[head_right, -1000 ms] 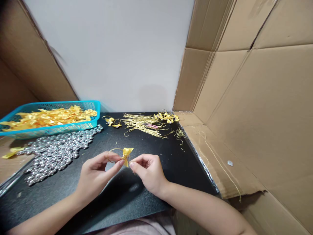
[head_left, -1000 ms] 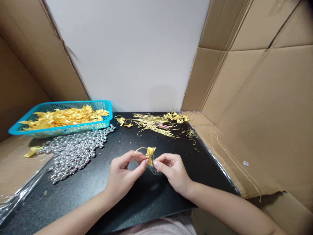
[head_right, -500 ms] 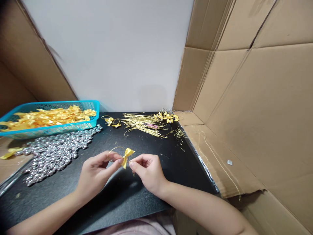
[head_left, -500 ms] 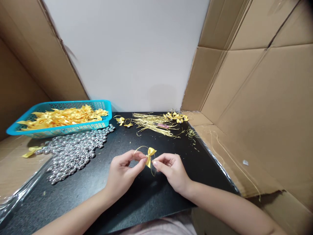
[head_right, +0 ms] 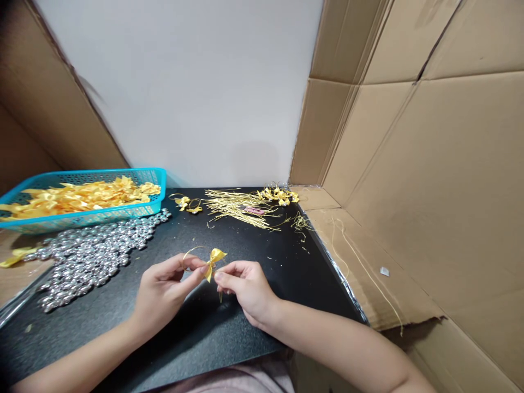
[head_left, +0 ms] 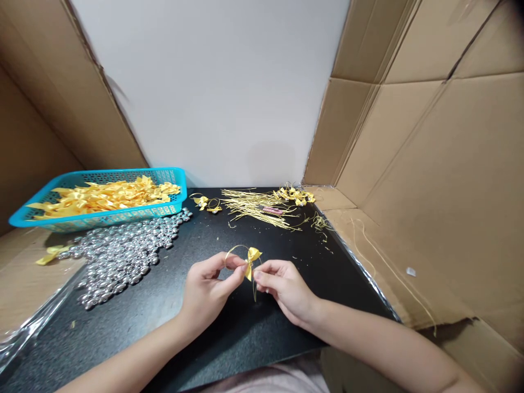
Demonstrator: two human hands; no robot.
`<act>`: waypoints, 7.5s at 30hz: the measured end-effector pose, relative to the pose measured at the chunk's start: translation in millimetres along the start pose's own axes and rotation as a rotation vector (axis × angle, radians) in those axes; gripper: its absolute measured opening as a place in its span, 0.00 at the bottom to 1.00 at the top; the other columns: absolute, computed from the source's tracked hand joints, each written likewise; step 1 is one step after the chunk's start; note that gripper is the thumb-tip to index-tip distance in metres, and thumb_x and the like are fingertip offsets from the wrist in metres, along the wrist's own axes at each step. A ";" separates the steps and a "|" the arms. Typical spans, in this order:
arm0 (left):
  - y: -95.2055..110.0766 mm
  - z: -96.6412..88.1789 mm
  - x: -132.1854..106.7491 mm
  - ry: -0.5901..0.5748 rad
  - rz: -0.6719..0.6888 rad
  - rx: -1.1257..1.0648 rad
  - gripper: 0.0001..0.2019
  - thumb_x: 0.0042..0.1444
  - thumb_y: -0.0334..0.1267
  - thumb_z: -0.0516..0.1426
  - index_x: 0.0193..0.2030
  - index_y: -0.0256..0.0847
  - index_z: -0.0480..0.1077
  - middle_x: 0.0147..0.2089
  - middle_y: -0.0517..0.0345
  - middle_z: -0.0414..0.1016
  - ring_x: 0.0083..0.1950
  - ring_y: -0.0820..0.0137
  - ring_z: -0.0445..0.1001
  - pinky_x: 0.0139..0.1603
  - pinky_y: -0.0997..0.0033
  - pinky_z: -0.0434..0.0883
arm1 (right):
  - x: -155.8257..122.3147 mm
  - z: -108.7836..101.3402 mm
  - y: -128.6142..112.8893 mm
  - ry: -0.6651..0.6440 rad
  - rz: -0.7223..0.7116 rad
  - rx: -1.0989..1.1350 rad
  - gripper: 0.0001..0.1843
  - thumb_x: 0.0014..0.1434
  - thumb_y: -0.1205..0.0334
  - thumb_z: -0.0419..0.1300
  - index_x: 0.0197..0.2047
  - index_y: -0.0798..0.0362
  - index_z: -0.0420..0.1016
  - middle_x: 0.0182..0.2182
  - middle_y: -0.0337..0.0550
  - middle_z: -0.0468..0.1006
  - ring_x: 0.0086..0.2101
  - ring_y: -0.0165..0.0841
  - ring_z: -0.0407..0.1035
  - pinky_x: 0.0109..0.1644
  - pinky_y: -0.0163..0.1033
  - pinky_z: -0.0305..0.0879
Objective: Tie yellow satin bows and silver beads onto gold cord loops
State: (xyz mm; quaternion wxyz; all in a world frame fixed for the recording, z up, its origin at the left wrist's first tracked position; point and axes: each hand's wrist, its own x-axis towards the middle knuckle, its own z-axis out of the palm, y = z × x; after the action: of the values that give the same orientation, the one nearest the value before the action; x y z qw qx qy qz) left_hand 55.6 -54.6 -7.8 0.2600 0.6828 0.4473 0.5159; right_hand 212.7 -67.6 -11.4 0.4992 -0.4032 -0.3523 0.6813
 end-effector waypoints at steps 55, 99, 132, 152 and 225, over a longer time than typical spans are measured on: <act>-7.8 -0.4 11.8 -0.237 -0.613 -0.651 0.08 0.37 0.38 0.70 0.25 0.39 0.79 0.27 0.60 0.80 0.29 0.75 0.72 0.34 0.77 0.67 | 0.7 -12.8 0.8 -0.042 -0.457 -0.700 0.06 0.54 0.65 0.59 0.28 0.57 0.75 0.23 0.40 0.75 0.26 0.29 0.67 0.33 0.35 0.64; -7.9 0.4 11.5 -0.258 -0.363 -0.473 0.20 0.45 0.34 0.64 0.33 0.44 0.52 0.20 0.72 0.69 0.21 0.81 0.60 0.26 0.81 0.59 | 14.0 -9.4 -1.2 0.073 -0.640 -0.831 0.03 0.50 0.65 0.69 0.29 0.46 0.81 0.31 0.37 0.62 0.38 0.33 0.60 0.49 0.41 0.60; -33.8 -14.5 34.8 -0.134 -0.099 -0.004 0.16 0.44 0.31 0.58 0.27 0.44 0.50 0.23 0.68 0.68 0.27 0.75 0.61 0.30 0.76 0.58 | -4.0 -34.3 -61.8 -0.389 -0.382 -0.263 0.04 0.49 0.62 0.70 0.29 0.51 0.79 0.28 0.39 0.81 0.27 0.28 0.75 0.32 0.34 0.75; -49.2 -26.6 48.6 -0.058 -0.081 0.066 0.17 0.44 0.34 0.58 0.27 0.44 0.49 0.25 0.66 0.72 0.26 0.74 0.63 0.30 0.75 0.59 | -7.7 -51.7 -61.1 -0.880 -0.174 -0.181 0.03 0.48 0.64 0.70 0.28 0.50 0.81 0.25 0.42 0.81 0.32 0.37 0.79 0.39 0.43 0.74; -46.6 -21.5 39.9 -0.579 0.060 0.238 0.14 0.59 0.41 0.54 0.29 0.39 0.77 0.27 0.58 0.70 0.28 0.71 0.68 0.30 0.74 0.63 | -11.2 -65.5 -70.5 -0.939 -0.217 0.105 0.05 0.48 0.62 0.71 0.27 0.53 0.80 0.21 0.40 0.79 0.22 0.29 0.76 0.35 0.34 0.76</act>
State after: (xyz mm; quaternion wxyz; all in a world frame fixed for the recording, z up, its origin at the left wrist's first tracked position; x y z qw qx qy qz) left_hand 22.3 -0.3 -19.8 0.2797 0.8398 0.3915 0.2514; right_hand 301.6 -55.5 25.2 0.3739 0.0127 -0.5449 0.7505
